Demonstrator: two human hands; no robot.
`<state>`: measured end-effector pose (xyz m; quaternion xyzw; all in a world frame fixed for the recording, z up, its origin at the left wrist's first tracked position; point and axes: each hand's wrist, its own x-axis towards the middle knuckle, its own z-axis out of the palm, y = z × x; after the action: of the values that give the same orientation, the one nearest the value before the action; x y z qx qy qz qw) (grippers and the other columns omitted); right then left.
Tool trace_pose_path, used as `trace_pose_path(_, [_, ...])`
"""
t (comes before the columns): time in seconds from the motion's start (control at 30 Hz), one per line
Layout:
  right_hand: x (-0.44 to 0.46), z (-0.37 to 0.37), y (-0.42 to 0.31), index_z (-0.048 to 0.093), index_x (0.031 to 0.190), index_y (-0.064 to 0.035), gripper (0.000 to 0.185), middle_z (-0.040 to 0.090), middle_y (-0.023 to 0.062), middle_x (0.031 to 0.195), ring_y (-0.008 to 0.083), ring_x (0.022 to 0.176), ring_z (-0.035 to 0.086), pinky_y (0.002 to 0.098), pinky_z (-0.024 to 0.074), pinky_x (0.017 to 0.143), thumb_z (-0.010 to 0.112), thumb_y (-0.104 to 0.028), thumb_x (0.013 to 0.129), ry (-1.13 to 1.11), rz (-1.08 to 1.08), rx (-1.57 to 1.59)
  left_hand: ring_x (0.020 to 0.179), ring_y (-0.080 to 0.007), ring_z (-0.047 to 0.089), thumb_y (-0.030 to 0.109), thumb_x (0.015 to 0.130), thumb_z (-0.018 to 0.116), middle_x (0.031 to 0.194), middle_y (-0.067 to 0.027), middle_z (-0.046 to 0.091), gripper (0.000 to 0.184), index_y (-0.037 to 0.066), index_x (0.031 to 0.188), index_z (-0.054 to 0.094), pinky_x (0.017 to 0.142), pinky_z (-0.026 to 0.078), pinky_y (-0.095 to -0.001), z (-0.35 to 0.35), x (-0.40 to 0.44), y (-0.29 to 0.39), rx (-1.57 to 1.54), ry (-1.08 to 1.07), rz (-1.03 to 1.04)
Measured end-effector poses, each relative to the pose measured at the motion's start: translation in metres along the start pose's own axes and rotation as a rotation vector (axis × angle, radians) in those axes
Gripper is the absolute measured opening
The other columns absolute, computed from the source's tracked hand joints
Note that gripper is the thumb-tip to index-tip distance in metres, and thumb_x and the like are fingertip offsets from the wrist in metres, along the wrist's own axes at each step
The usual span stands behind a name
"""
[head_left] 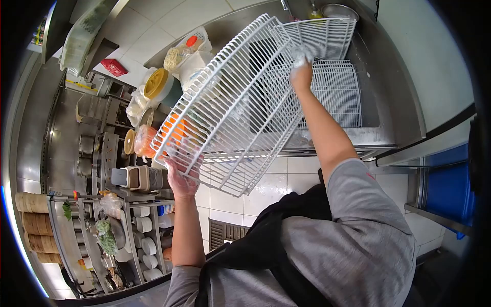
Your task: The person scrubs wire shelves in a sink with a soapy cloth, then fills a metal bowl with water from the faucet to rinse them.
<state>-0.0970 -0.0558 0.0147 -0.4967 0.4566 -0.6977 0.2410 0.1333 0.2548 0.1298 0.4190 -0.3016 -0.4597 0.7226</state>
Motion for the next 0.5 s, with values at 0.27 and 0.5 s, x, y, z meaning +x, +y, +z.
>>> trace_pose_path(0.27, [-0.253,-0.038,-0.111,0.047,0.115,0.0013,0.031,0.043,0.0225,0.128,0.0357,0.117,0.044,0.0411,0.031,0.101,0.048,-0.006,0.084,-0.685,-0.339,0.128,0.114,-0.0345,0.046,0.049,0.088,0.047,0.137,-0.0098,0.037,0.061,0.017,0.137,0.03,0.092,0.04,-0.0486,-0.004,0.002,-0.001,-0.007,-0.002,0.0])
trace_pose_path(0.5, [-0.054,-0.041,0.067,0.054,0.107,0.0033,0.029,0.05,0.024,0.11,0.0342,0.107,0.045,0.0404,0.0393,0.089,0.036,-0.011,0.09,0.097,-0.052,-0.421,0.113,-0.0356,0.047,0.05,0.088,0.045,0.137,-0.0113,0.036,0.063,0.015,0.137,0.029,0.092,0.041,-0.0489,0.003,-0.003,0.0,0.017,-0.007,0.009])
